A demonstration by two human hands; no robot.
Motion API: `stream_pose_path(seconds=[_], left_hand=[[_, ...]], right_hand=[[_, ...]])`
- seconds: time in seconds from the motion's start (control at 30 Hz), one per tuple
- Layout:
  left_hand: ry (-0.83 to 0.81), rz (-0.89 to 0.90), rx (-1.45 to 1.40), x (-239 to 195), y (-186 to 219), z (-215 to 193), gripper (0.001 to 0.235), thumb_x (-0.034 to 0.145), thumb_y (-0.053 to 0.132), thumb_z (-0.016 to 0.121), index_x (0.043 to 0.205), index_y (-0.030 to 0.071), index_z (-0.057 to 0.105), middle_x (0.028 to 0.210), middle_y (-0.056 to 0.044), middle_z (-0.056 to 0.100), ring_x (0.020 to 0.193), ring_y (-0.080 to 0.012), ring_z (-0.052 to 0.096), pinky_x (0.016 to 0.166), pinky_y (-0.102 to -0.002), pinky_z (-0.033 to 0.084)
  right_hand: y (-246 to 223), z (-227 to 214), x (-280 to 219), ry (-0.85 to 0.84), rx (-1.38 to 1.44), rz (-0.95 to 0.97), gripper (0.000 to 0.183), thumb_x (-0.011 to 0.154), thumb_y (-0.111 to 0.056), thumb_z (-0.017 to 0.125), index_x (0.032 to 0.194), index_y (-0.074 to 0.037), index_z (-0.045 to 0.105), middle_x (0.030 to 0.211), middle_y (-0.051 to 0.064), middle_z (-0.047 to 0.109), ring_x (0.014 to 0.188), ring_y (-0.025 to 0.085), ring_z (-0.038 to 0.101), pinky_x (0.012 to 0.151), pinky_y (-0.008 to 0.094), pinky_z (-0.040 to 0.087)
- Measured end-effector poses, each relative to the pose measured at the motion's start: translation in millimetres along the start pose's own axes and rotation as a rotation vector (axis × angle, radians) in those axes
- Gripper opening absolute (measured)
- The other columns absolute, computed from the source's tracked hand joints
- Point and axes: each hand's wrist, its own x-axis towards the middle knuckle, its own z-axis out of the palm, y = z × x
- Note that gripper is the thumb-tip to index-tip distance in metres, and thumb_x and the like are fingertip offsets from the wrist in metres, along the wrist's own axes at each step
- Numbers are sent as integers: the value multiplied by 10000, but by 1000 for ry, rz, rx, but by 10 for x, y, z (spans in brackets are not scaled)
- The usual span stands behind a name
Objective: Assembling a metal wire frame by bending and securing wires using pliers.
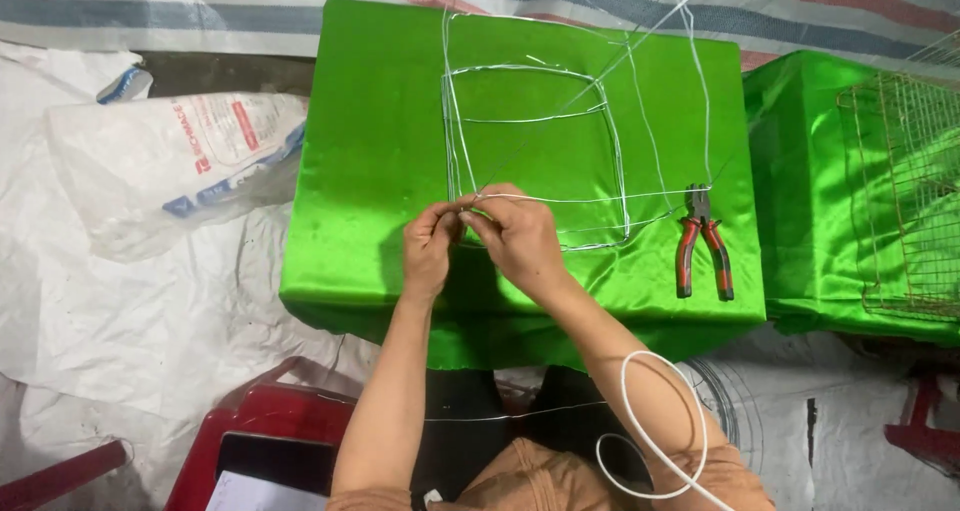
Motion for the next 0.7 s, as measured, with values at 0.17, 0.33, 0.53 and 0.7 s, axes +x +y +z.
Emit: stream_pose_path(seconds=[0.17,0.33,0.53,0.7], left_hand=[[-81,24,14,-11,2,-8,128,996,42,625,945,9,737,664,1,557,642,-68,438,616,-240,425],[-81,18,54,-28,78,11,149,1006,62,627,912,34,740,678,8,603,648,-56,428,624,-235,420],[-67,53,80,-33,163,86,180,1033,72,600,900,62,720,709,22,577,666,-43,388,631,-222,393],[-72,71,118,-31,192,102,165,1024,73,609,905,62,722,721,29,588,681,-30,406,643,-217,410]], right_hand=[[-11,-175,9,-109,110,106,89,878,-75,790,951,-126,795,893,51,793,862,279,754,753,389,600],[-33,-193,61,-185,171,244,117,884,-47,777,975,-113,807,861,102,779,816,279,745,727,391,584],[-88,-188,122,-192,157,270,141,874,4,764,974,-84,811,810,129,763,762,290,741,686,375,568],[-157,-185,83,-179,140,284,158,877,8,743,969,-100,813,784,109,761,736,308,743,667,377,575]])
